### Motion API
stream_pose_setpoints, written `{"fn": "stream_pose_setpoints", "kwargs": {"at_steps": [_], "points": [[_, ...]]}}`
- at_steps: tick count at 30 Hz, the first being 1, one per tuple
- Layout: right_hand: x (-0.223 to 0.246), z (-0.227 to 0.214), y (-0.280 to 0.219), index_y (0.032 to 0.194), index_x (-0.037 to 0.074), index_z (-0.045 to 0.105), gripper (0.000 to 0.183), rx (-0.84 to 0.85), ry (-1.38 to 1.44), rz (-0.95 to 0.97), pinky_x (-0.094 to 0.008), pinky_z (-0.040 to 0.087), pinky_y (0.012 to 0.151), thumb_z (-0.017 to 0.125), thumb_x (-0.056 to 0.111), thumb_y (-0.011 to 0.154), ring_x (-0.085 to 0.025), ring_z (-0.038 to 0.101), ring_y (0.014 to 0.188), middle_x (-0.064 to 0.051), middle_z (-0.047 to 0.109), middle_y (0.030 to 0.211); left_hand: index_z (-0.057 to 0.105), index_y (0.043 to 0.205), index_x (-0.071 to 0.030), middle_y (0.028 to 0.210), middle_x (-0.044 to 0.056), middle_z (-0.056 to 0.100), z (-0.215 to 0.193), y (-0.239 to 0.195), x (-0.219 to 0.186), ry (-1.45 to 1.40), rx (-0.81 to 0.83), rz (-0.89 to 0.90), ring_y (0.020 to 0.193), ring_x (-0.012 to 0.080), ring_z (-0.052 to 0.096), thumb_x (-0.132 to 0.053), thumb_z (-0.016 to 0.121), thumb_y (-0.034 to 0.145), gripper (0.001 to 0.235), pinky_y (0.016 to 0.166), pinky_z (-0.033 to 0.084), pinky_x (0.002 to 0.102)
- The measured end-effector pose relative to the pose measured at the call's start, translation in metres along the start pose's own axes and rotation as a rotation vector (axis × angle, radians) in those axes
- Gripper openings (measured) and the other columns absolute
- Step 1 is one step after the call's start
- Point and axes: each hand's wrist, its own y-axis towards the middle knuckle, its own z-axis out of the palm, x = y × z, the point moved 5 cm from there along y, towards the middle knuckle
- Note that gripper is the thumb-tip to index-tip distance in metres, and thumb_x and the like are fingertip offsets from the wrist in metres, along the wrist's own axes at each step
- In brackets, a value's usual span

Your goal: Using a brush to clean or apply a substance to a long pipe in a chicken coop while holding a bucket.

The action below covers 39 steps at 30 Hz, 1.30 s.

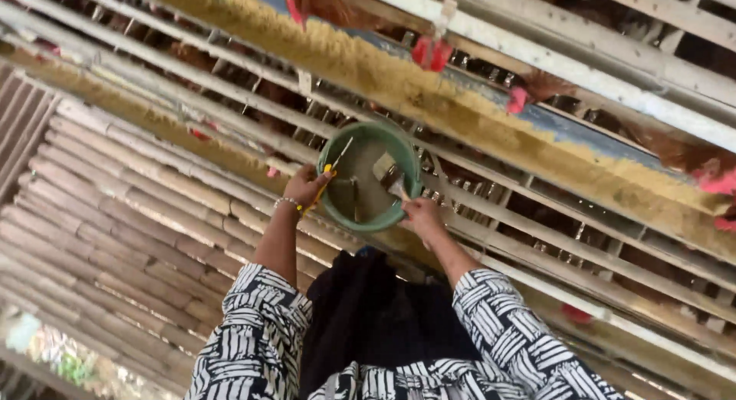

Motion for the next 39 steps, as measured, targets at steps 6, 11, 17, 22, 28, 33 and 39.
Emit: {"fn": "stream_pose_setpoints", "kwargs": {"at_steps": [6,11,17,22,28,33,39], "points": [[0.02,0.022,0.015,0.091,-0.001,0.066,0.03,0.037,-0.496,0.158,-0.032,0.06,0.041,0.06,0.028,0.085,-0.02,0.068,0.051,-0.014,0.067,0.069,0.052,0.123,-0.007,0.118,0.018,0.06,-0.016,0.023,0.002,0.051,0.118,-0.031,0.107,0.0353,0.059,-0.05,0.069,0.08,0.063,0.073,0.058,0.045],[0.1,0.026,-0.046,0.102,-0.001,0.066,0.035,0.05,-0.846,0.261,-0.045,0.059,0.068,0.046,0.024,0.087,-0.033,0.069,0.08,-0.022,0.068,0.085,0.051,0.125,-0.011,0.118,0.015,0.061,-0.017,-0.002,-0.02,0.289,0.159,-0.006,0.11,0.0334,0.058,-0.057,0.06,0.082,0.064,0.083,0.054,0.044],[0.157,0.012,-0.127,0.119,0.018,0.061,0.046,0.071,-0.93,0.018,-0.053,0.048,0.088,0.026,0.032,0.094,-0.041,0.062,0.102,-0.021,0.066,0.099,0.049,0.122,-0.015,0.106,0.017,0.062,-0.005,-0.044,-0.037,0.644,-0.062,0.058,0.1,0.0351,0.063,-0.047,0.047,0.091,0.044,0.085,0.053,0.045],[0.135,0.007,-0.14,0.119,0.021,0.059,0.036,-0.026,-1.045,-0.183,-0.051,0.051,0.081,0.035,0.03,0.093,-0.042,0.063,0.09,-0.021,0.064,0.095,0.057,0.116,-0.016,0.093,0.017,0.067,0.038,-0.05,0.01,0.635,-0.044,0.135,0.091,0.0319,0.067,-0.041,0.04,0.095,0.037,0.078,0.054,0.042],[0.115,0.0,-0.14,0.118,0.024,0.06,0.034,-0.082,-1.007,-0.287,-0.051,0.053,0.078,0.039,0.028,0.091,-0.04,0.064,0.089,-0.017,0.061,0.098,0.055,0.121,-0.014,0.099,0.02,0.066,0.053,-0.08,0.013,0.565,0.027,0.205,0.095,0.0389,0.065,-0.035,0.045,0.09,0.039,0.082,0.053,0.049],[0.101,-0.006,-0.147,0.112,0.024,0.063,0.032,-0.124,-1.08,-0.429,-0.048,0.055,0.066,0.038,0.022,0.091,-0.035,0.065,0.072,-0.012,0.057,0.094,0.051,0.126,-0.012,0.104,0.022,0.064,0.052,-0.095,0.016,0.519,0.02,0.211,0.1,0.0388,0.063,-0.029,0.047,0.09,0.041,0.085,0.052,0.048],[0.081,-0.018,-0.138,0.111,0.018,0.064,0.03,-0.168,-1.116,-0.587,-0.049,0.055,0.06,0.045,0.017,0.088,-0.035,0.064,0.063,-0.014,0.055,0.094,0.049,0.129,-0.004,0.105,0.03,0.063,0.049,-0.135,-0.017,0.44,-0.01,0.172,0.101,0.0451,0.061,-0.024,0.045,0.092,0.042,0.087,0.049,0.055]]}}
